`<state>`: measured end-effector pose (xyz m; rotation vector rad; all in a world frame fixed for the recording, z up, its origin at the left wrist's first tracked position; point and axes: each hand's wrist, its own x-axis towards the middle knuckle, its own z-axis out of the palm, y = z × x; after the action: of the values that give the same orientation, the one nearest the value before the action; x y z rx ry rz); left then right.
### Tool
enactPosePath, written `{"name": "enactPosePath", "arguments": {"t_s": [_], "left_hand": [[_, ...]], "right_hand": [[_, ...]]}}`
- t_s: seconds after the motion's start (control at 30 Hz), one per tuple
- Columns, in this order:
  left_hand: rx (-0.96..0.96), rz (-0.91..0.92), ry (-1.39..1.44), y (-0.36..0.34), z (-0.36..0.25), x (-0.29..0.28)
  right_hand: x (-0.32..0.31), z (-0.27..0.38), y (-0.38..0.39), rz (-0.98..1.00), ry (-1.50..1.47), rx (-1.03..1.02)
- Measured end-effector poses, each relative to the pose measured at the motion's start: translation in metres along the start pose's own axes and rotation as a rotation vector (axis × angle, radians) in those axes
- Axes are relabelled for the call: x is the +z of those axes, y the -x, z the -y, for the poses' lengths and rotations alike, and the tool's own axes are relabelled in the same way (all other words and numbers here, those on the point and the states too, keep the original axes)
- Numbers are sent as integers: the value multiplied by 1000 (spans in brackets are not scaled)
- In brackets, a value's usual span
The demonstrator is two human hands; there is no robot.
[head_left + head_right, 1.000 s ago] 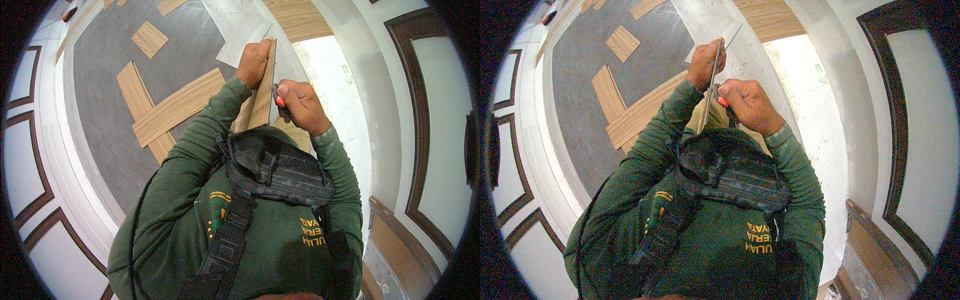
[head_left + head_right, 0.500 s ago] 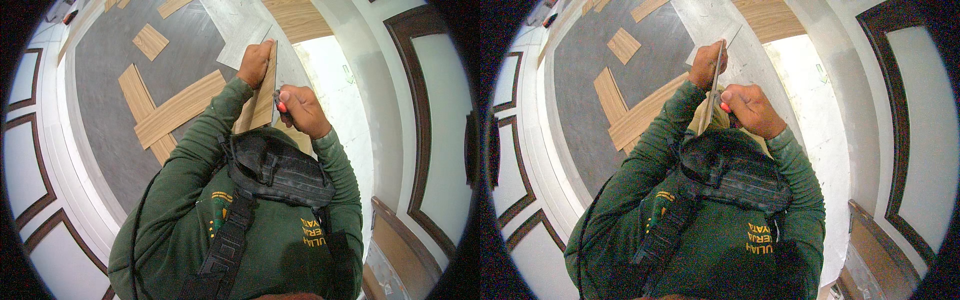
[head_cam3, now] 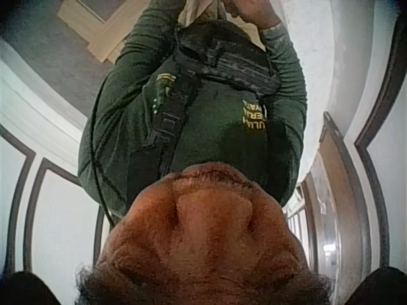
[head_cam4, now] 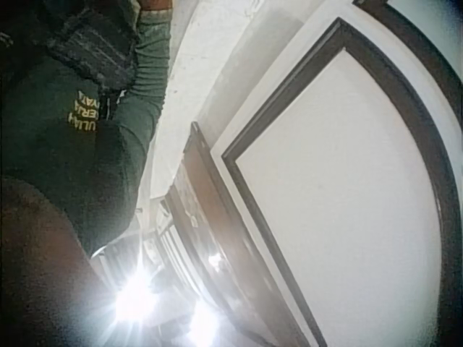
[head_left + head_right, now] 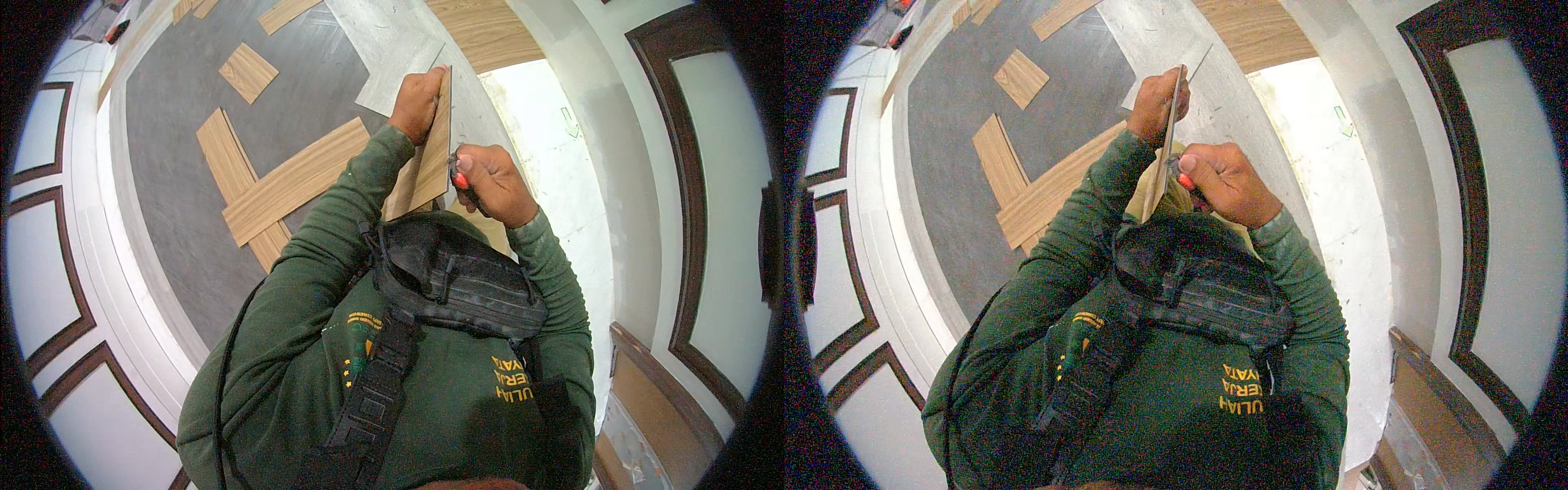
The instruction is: The person installs vinyl flooring planks on a white surface, using a utility knife to score and snap a plank to fit against a wall corner.
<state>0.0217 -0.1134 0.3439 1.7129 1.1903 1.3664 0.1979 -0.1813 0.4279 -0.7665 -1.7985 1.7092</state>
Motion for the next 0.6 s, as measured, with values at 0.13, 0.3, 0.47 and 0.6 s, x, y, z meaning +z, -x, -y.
{"name": "enactPosePath", "arguments": {"t_s": [0.13, 0.3, 0.47, 0.6], "left_hand": [[16, 9, -6, -1, 7, 0], [-60, 36, 95, -2, 9, 3], [-20, 28, 56, -4, 12, 6], [-52, 3, 38, -4, 27, 10]], "right_hand": [[0, -2, 1, -5, 7, 17], [-2, -1, 4, 23, -82, 18], [-5, -3, 4, 31, -119, 33], [-7, -10, 6, 46, -164, 57]]}}
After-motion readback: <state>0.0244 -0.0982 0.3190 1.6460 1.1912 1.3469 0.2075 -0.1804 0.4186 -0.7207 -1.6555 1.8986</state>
